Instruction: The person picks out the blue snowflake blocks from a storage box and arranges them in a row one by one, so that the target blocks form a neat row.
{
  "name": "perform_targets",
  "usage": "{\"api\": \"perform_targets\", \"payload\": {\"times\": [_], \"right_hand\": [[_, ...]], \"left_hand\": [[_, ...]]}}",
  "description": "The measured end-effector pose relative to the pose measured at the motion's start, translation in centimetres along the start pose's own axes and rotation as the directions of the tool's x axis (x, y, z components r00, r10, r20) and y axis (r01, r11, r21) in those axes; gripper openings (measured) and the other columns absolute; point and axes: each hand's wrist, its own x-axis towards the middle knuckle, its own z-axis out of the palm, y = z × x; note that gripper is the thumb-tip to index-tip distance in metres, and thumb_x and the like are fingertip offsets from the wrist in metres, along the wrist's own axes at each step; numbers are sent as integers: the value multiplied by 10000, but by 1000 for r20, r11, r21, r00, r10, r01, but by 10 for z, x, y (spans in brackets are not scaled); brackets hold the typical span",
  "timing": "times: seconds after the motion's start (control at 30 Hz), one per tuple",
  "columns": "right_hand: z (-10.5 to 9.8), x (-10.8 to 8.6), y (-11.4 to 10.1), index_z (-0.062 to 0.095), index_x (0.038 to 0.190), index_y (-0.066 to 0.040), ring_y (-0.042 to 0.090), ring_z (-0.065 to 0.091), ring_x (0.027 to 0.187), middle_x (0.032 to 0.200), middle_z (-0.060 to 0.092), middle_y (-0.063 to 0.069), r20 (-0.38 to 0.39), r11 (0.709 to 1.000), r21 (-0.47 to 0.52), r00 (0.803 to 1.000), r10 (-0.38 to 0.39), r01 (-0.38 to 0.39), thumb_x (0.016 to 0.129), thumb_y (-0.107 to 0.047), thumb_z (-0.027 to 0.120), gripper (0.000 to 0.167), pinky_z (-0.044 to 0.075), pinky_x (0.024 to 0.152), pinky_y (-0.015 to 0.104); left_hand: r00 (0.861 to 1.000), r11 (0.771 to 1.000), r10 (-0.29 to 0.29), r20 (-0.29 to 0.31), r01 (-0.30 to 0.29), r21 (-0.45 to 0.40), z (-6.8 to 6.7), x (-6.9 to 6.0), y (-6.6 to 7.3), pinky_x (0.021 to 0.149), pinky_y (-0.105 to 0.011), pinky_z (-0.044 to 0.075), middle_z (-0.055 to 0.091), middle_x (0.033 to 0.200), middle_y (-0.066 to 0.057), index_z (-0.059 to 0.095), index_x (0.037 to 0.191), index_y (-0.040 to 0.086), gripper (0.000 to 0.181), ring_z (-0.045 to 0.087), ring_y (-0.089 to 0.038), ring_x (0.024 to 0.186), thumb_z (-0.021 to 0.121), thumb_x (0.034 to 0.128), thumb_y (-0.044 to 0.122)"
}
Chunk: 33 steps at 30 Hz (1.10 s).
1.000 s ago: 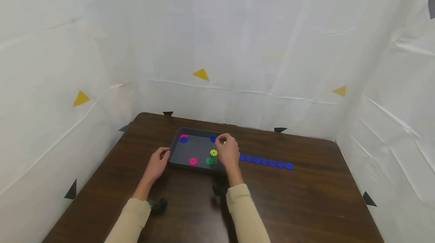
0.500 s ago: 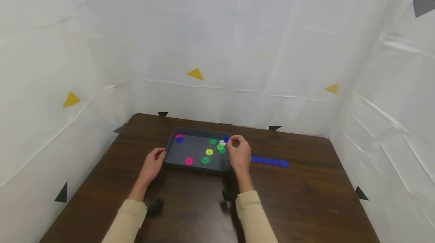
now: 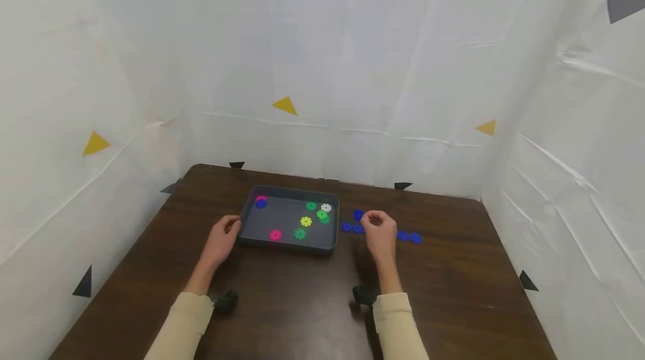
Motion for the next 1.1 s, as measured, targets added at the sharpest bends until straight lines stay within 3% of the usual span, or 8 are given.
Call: {"api": "perform_targets", "payload": {"times": [0.17, 0.4, 0.67, 0.77, 0.93, 1.1], "right_hand": [[-24, 2, 9, 761, 1178, 4, 125, 620, 976, 1127, 747, 76, 40, 995, 47, 996, 85, -87, 1039, -247, 710, 291, 512, 814, 247], [-55, 4, 14, 731, 1229, 36, 112, 560, 771, 916, 668, -57, 60, 977, 76, 979, 193, -198, 1063, -270, 674, 353, 459, 658, 242], [-93, 13, 31, 684, 1319, 29, 55, 518, 685, 901, 681, -101, 48, 939, 96, 944, 327, -331, 1083, -302, 627, 411, 423, 594, 215], [-106, 17, 40, 673, 1315, 46, 39, 508, 647, 864, 707, -123, 27, 922, 124, 930, 367, -368, 1088, -271, 606, 395, 418, 567, 207], [-125, 21, 56, 686, 1272, 58, 63, 544, 651, 787, 710, -141, -13, 920, 62, 921, 389, -387, 1070, -263, 621, 385, 447, 569, 233], [-147, 29, 71, 750, 1116, -41, 63, 545, 627, 740, 687, -137, -23, 902, 42, 902, 431, -430, 1059, -265, 631, 259, 464, 555, 248]], "left_hand": [[1000, 1000, -6, 2, 6, 2, -1, -1, 3, 1119, -589, 504, 631, 1465, -229, 574, 1490, 34, 440, 605, -386, 1366, 509, 1151, 307], [1000, 1000, -6, -9, 6, 21, 0, -1, 4, 1115, -590, 509, 637, 1454, -234, 573, 1487, 31, 435, 611, -388, 1355, 502, 1154, 302], [1000, 1000, -14, -5, 14, 16, 0, -1, 4, 1092, -567, 517, 652, 1398, -236, 590, 1430, 6, 420, 620, -374, 1309, 501, 1154, 310], [1000, 1000, -24, -2, 24, 10, 0, -1, 4, 1094, -561, 516, 649, 1400, -231, 590, 1422, 10, 419, 618, -369, 1310, 501, 1154, 318], [1000, 1000, -24, -6, 24, 19, 0, -3, 3, 1096, -574, 511, 645, 1402, -245, 587, 1420, 0, 412, 614, -384, 1320, 493, 1156, 302], [1000, 1000, -23, -18, 23, 17, 1, -4, 4, 1093, -571, 513, 651, 1389, -239, 595, 1405, 7, 400, 617, -383, 1314, 504, 1152, 303]]}}
